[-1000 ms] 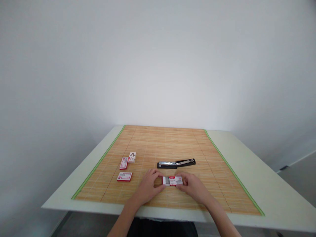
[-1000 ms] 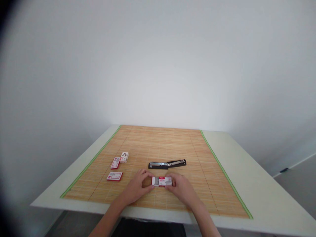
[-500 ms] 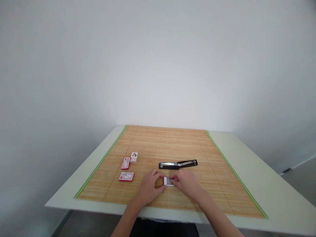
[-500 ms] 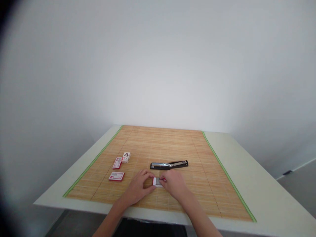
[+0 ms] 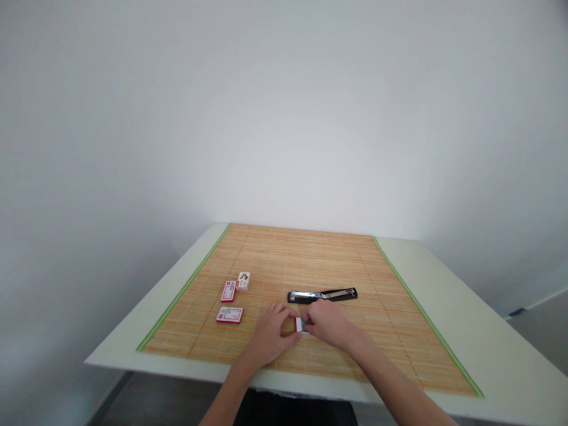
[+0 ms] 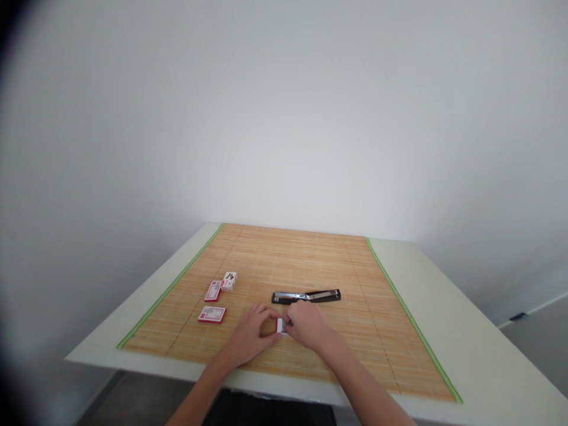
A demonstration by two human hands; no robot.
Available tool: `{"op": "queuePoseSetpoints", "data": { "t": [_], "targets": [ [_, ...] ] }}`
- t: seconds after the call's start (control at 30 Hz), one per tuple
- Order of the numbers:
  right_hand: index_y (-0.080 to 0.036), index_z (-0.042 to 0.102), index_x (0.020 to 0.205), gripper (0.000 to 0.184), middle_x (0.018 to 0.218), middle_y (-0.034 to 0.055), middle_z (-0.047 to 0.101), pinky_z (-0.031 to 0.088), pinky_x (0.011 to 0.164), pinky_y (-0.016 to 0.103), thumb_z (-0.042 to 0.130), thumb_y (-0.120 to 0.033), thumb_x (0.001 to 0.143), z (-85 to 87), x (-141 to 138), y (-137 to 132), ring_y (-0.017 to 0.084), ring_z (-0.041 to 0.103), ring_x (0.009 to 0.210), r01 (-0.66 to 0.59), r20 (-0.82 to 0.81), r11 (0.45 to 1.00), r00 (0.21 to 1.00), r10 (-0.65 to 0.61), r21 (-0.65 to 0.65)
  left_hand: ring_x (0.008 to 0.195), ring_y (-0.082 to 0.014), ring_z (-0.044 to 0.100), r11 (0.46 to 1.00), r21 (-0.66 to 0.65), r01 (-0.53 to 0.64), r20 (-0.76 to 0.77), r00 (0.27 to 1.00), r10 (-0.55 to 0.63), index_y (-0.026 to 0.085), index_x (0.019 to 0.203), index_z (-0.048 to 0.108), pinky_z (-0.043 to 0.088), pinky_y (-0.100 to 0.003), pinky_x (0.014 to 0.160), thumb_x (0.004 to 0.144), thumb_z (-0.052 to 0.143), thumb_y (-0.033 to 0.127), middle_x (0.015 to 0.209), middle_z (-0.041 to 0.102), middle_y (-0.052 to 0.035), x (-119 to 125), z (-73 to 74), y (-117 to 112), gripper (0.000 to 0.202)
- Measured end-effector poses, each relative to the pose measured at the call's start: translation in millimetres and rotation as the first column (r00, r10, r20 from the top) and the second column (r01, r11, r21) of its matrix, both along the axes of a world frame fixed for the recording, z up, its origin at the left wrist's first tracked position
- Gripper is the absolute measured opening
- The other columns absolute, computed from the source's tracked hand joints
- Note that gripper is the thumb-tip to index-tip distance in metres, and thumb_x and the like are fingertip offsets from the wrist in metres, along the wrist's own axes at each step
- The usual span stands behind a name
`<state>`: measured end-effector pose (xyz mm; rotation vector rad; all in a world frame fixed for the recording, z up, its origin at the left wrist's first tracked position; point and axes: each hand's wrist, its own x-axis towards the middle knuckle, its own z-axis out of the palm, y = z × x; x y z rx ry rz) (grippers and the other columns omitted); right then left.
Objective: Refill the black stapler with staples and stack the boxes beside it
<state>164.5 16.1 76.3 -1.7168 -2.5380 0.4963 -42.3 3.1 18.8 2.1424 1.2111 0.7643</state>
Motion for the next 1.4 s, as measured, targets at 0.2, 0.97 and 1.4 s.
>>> {"op": "queuePoseSetpoints", "data": {
  "t": [0.2,0.97,1.4],
  "targets": [
    [-0.022,0.074,0.091,0.014,0.069,-0.0015,0.067,0.029,0.057,0.024,0.069,-0.022,0.077,-0.8,32,0,0.013,0.055,0.061,0.100,-0.254,0.994,0.961,-0.106,-0.038,0.109,-0.0262,0.057,1.000,0.000,-0.009,0.008,1.000,0.009,0.030,0.108,0.067,0.043,-0.039,0.095,0.079,0.076,0.030,0.114,0.064,-0.0024,0,-2.7,0,0.030],
    [-0.024,0.076,0.095,0.019,0.067,-0.0023,0.063,0.035,0.059,0.024,0.072,-0.030,0.077,-29.3,69,-25,0.015,0.055,0.061,0.097,-0.451,0.989,0.882,-0.138,-0.113,0.105,-0.0250,0.059,0.998,-0.053,0.015,0.016,1.000,-0.014,0.030,0.102,0.075,0.043,-0.037,0.093,0.077,0.081,0.039,0.106,0.068,-0.0018,13,-3.8,6,0.027],
    [-0.030,0.079,0.105,0.022,0.077,0.0001,0.071,0.036,0.066,0.026,0.069,-0.039,0.087,-25.5,44,-19,0.018,0.062,0.072,0.137,-0.339,0.991,0.932,-0.131,-0.005,0.115,-0.0255,0.053,0.977,0.093,-0.189,-0.032,0.981,0.193,0.028,0.121,0.066,0.040,-0.039,0.100,0.081,0.078,0.040,0.119,0.061,-0.0047,4,-9.7,55,0.044]
  ]
}}
